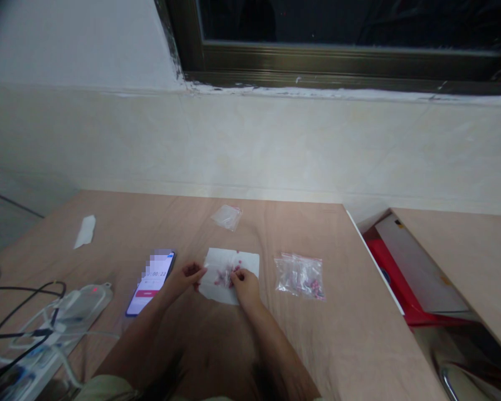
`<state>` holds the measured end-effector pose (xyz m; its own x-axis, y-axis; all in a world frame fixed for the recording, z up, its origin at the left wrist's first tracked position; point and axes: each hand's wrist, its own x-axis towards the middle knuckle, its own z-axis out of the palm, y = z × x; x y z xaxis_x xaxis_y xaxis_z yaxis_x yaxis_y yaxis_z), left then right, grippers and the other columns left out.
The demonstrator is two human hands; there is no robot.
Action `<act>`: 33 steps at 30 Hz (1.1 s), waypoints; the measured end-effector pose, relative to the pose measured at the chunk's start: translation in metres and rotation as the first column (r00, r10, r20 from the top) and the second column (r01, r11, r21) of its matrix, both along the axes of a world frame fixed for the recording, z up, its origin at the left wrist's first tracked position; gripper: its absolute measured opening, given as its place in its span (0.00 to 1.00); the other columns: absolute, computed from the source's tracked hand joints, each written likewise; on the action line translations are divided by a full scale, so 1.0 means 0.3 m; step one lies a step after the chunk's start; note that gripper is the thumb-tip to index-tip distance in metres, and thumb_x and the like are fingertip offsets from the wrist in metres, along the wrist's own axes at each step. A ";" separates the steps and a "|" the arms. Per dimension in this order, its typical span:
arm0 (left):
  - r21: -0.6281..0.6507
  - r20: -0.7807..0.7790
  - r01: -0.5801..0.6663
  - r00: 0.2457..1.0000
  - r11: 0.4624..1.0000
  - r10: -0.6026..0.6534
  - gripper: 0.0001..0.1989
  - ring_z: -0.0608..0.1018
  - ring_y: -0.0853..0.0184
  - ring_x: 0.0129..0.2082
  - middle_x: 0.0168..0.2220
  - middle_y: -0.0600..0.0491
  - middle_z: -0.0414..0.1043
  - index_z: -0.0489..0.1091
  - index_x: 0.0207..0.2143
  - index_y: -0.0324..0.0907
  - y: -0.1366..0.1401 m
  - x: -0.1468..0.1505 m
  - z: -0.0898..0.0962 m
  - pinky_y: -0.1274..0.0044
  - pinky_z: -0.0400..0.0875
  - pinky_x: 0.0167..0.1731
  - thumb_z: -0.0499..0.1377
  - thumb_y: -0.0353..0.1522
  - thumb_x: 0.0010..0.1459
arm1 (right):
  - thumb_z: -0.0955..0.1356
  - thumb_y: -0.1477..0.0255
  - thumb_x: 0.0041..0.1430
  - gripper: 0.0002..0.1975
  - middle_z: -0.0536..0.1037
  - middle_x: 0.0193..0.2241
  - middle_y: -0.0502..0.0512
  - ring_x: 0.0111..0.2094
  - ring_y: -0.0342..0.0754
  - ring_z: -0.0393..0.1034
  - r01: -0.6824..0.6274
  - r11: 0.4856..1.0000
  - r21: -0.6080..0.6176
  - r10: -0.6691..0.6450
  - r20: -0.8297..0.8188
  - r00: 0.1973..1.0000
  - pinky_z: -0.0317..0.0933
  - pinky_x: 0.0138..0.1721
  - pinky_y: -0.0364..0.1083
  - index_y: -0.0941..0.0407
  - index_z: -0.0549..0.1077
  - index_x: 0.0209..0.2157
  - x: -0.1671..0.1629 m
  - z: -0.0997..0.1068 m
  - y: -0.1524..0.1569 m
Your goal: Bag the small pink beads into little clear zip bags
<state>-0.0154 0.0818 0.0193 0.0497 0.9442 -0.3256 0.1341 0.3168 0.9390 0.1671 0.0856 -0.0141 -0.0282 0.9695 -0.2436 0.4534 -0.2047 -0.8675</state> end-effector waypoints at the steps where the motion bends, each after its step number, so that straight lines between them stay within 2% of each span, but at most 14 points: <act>1: 0.011 -0.001 0.002 1.000 1.000 -0.002 0.16 0.67 0.75 0.12 0.14 0.62 0.61 0.60 0.21 0.38 0.001 0.003 0.005 0.82 0.62 0.13 0.59 0.42 0.40 | 0.62 0.65 0.47 0.13 0.70 0.16 0.50 0.22 0.43 0.63 0.000 1.000 -0.002 0.000 0.001 1.000 0.53 0.25 0.40 0.58 0.68 0.16 0.001 0.000 0.000; 6: 0.056 -0.052 0.000 0.999 0.998 0.003 0.15 0.67 0.76 0.11 0.13 0.62 0.61 0.60 0.21 0.39 0.005 0.020 0.029 0.83 0.62 0.12 0.58 0.41 0.42 | 0.62 0.65 0.47 0.14 0.69 0.16 0.50 0.21 0.43 0.63 -0.001 1.000 -0.003 0.001 -0.028 1.000 0.53 0.24 0.40 0.59 0.68 0.16 0.003 -0.002 0.001; 10: 0.088 -0.075 0.051 0.996 0.995 -0.044 0.13 0.67 0.77 0.11 0.14 0.62 0.61 0.60 0.21 0.38 0.010 0.033 0.034 0.84 0.62 0.12 0.57 0.39 0.43 | 0.62 0.64 0.47 0.15 0.70 0.16 0.51 0.21 0.43 0.63 -0.007 1.000 0.019 0.007 -0.029 1.000 0.53 0.25 0.41 0.59 0.68 0.16 0.006 -0.006 0.002; 18: 0.052 -0.043 -0.003 0.999 0.999 0.005 0.15 0.66 0.77 0.10 0.13 0.63 0.59 0.59 0.19 0.39 0.013 0.032 0.052 0.84 0.62 0.09 0.59 0.40 0.40 | 0.62 0.66 0.47 0.13 0.70 0.15 0.51 0.20 0.43 0.63 0.022 1.000 -0.022 -0.023 -0.044 0.999 0.54 0.25 0.41 0.59 0.67 0.16 0.004 -0.004 0.002; 25: 0.052 -0.057 -0.004 0.998 0.999 0.007 0.14 0.66 0.76 0.11 0.13 0.63 0.59 0.59 0.21 0.39 0.004 0.016 0.050 0.82 0.64 0.12 0.58 0.40 0.42 | 0.61 0.63 0.47 0.14 0.67 0.14 0.49 0.19 0.42 0.61 0.017 1.000 -0.002 -0.017 -0.233 0.972 0.54 0.24 0.41 0.57 0.63 0.16 -0.008 -0.002 -0.004; 28: 0.053 -0.098 0.100 0.991 0.994 -0.095 0.12 0.68 0.74 0.14 0.16 0.60 0.62 0.62 0.22 0.38 -0.011 -0.014 0.058 0.80 0.66 0.16 0.57 0.39 0.44 | 0.60 0.63 0.48 0.12 0.66 0.16 0.49 0.18 0.42 0.61 0.072 0.997 0.030 -0.061 -0.278 0.959 0.54 0.22 0.41 0.57 0.62 0.20 -0.011 0.038 -0.013; 31: 0.024 -0.191 0.246 0.953 0.969 -0.237 0.10 0.72 0.70 0.23 0.24 0.55 0.68 0.66 0.25 0.38 -0.023 -0.055 0.084 0.77 0.68 0.25 0.58 0.37 0.42 | 0.57 0.65 0.52 0.11 0.66 0.19 0.49 0.20 0.42 0.61 0.116 0.983 0.140 -0.087 -0.202 0.976 0.54 0.23 0.41 0.56 0.61 0.24 0.000 0.117 -0.017; 33: 0.053 -0.268 0.179 0.950 0.982 -0.159 0.12 0.73 0.66 0.29 0.29 0.52 0.70 0.68 0.29 0.38 -0.020 -0.068 0.107 0.75 0.68 0.31 0.58 0.36 0.43 | 0.56 0.68 0.54 0.09 0.66 0.19 0.49 0.22 0.43 0.61 0.061 0.972 0.226 -0.043 -0.082 0.996 0.54 0.24 0.41 0.56 0.61 0.24 0.013 0.174 -0.017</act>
<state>-0.0359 0.0758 0.0513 0.1330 0.9518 -0.2765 0.4237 0.1976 0.8840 0.1711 0.0805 0.0382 0.0137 0.9998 -0.0151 0.3780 -0.0191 -0.9256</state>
